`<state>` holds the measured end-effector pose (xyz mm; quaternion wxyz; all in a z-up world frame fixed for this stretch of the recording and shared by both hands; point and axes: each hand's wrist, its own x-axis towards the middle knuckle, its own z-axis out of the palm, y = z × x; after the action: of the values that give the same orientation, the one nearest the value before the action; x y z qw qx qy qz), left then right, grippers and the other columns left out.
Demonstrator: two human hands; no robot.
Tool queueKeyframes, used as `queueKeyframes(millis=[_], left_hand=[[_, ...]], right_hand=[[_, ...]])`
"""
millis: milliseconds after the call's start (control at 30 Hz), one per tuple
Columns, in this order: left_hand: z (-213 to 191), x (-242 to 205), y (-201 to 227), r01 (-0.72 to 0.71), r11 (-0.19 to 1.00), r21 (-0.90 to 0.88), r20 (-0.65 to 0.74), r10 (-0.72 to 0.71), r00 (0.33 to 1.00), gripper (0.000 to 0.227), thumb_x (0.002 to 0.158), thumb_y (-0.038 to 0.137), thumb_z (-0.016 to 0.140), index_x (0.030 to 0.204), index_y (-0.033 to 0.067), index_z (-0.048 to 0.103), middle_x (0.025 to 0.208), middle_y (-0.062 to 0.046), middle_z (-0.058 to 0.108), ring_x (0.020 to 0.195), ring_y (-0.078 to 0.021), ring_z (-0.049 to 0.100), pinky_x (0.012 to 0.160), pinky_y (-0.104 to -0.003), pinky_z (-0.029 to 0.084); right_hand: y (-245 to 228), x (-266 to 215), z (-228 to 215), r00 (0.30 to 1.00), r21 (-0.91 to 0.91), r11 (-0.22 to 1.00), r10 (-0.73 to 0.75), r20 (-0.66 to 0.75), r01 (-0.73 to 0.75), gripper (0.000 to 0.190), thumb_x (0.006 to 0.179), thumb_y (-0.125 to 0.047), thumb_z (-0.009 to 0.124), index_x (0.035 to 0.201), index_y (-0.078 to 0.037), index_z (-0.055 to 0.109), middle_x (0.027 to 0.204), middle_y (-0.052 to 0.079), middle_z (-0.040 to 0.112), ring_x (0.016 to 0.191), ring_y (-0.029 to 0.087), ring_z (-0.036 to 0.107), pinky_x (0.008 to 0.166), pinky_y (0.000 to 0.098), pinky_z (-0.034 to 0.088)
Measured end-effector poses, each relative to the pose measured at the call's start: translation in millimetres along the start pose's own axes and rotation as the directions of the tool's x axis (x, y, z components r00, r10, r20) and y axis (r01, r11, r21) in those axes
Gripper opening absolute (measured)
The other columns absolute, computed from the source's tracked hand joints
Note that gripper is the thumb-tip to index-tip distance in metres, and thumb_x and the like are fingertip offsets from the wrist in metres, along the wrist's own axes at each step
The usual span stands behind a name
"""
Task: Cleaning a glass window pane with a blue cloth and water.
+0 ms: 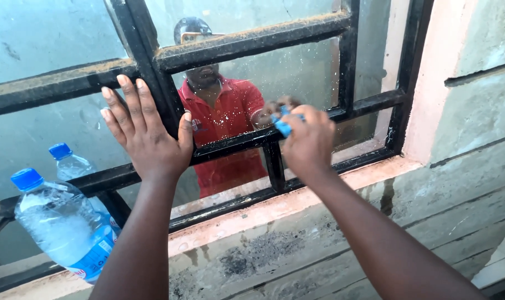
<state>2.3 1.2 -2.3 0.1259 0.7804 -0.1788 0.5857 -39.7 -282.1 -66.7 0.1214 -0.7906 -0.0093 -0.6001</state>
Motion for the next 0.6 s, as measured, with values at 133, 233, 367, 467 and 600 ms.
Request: queueKeyframes(millis=[133,233,367,467,600], left_hand=[[-2.2,2.1,2.6,0.005,1.0,-0.001,0.001,-0.005,1.0,0.087,0.109,0.051,0.058,0.168,-0.0011,0.024,0.176,-0.022,0.013,0.161,-0.0448,0.002,0.131,-0.058,-0.001],[-3.3,3.0,3.7,0.013,1.0,0.003,0.016,-0.014,1.0,0.087,0.108,0.052,0.059,0.168,-0.0011,0.024,0.176,-0.022,0.013,0.161,-0.0452,0.002,0.13,-0.058,-0.001],[-2.1,0.1,0.3,-0.005,1.0,-0.009,-0.003,0.005,1.0,0.087,0.108,0.05,0.06,0.168,-0.0015,0.025,0.176,-0.022,0.013,0.162,-0.0448,0.002,0.132,-0.058,-0.001],[-2.9,1.0,0.7,-0.003,1.0,-0.013,-0.001,0.003,1.0,0.087,0.107,0.049,0.06,0.168,-0.0024,0.026,0.176,-0.022,0.013,0.161,-0.0456,0.002,0.131,-0.058,-0.001],[-1.6,1.5,1.2,-0.008,1.0,-0.022,-0.015,0.007,1.0,0.085,0.108,0.048,0.06,0.168,-0.0028,0.027,0.176,-0.023,0.014,0.162,-0.0458,0.002,0.131,-0.058,-0.001]], right_hand=[[-9.5,3.5,-7.2,1.0,0.004,1.0,0.005,-0.006,-0.005,0.025,0.08,0.0,0.066,0.103,-0.01,0.074,0.116,0.015,0.062,0.11,0.033,0.056,0.09,0.0457,0.039],[-19.0,-1.9,0.7,0.996,0.082,0.994,-0.07,0.056,0.065,0.025,0.089,0.002,0.064,0.106,-0.013,0.075,0.116,0.01,0.063,0.108,0.028,0.056,0.093,0.0434,0.04],[-24.5,0.9,-12.0,0.986,0.163,0.976,-0.156,0.05,0.146,0.023,0.088,-0.001,0.064,0.104,-0.012,0.075,0.114,0.009,0.063,0.112,0.029,0.057,0.094,0.0454,0.039],[-22.5,4.2,-11.4,0.996,0.106,0.991,-0.086,0.037,0.082,0.023,0.086,0.0,0.064,0.104,-0.01,0.075,0.115,0.01,0.063,0.111,0.03,0.056,0.093,0.0465,0.039],[-36.2,0.3,9.3,0.994,0.117,0.989,-0.1,0.05,0.093,0.022,0.087,0.0,0.064,0.104,-0.01,0.075,0.116,0.012,0.063,0.11,0.03,0.056,0.093,0.0455,0.04]])
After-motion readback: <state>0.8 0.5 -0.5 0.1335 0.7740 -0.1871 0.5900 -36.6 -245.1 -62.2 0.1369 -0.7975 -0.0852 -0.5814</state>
